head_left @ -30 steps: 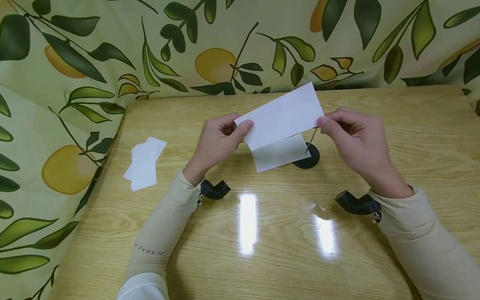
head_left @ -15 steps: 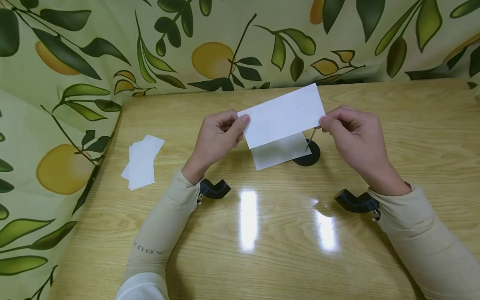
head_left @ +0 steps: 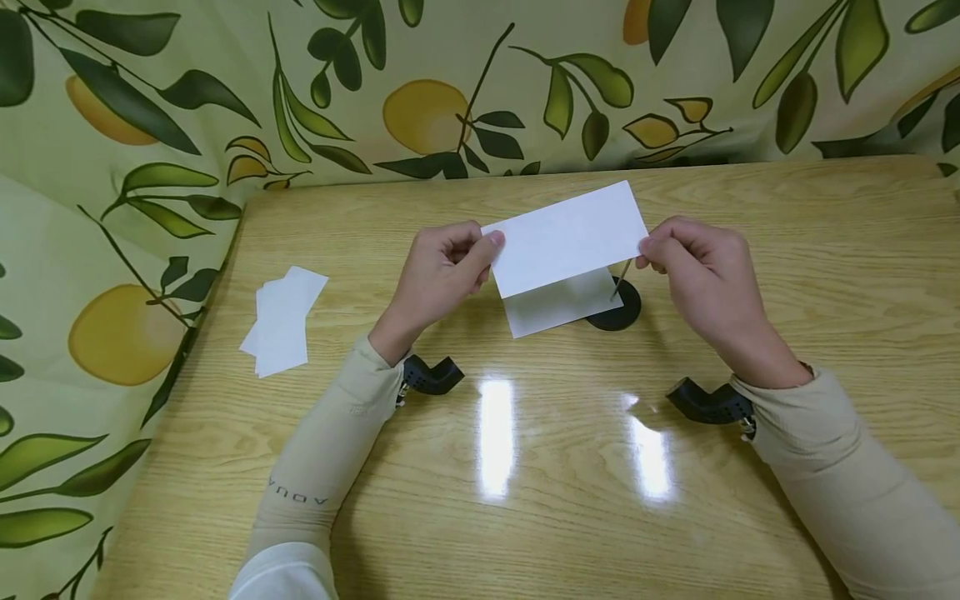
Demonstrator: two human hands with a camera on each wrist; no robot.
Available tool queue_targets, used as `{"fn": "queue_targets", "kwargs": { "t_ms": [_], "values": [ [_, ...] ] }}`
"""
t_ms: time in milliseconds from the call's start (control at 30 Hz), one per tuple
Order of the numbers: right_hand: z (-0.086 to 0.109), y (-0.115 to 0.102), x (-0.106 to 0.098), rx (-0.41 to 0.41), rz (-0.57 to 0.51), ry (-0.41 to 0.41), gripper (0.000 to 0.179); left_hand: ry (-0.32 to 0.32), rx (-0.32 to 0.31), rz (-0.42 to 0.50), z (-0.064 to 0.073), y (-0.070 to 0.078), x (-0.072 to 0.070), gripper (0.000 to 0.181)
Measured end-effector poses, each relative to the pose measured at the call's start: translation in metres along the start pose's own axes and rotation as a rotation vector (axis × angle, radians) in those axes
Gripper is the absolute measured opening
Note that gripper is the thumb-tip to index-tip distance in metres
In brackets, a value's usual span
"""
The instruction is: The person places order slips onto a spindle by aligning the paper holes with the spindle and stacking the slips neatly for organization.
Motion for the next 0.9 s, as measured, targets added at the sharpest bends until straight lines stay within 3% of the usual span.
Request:
{"fn": "queue_targets", "kwargs": {
  "t_ms": [433, 900],
  "values": [
    [-0.0014, 0.0065, 0.0007, 0.023, -0.010, -0.009, 0.028, -0.021, -0.030, -0.013, -0.0031, -0.0086, 0.0049, 0.038],
    [-0.0006, 0.0054, 0.0012, 0.003, -0.052, -0.007, 0.027, -0.036, -0.025, -0.042, -0.0023, -0.0079, 0.0046, 0.039]
  ]
}}
Point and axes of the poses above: each hand's wrist, its own z-axis away from the middle knuckle, its own x-axis out of the palm, y = z × x, the point moved 5 cm from there along -z, towards the middle knuckle, and after that the axes turned 7 degrees about -x, right-handed, at the moved point
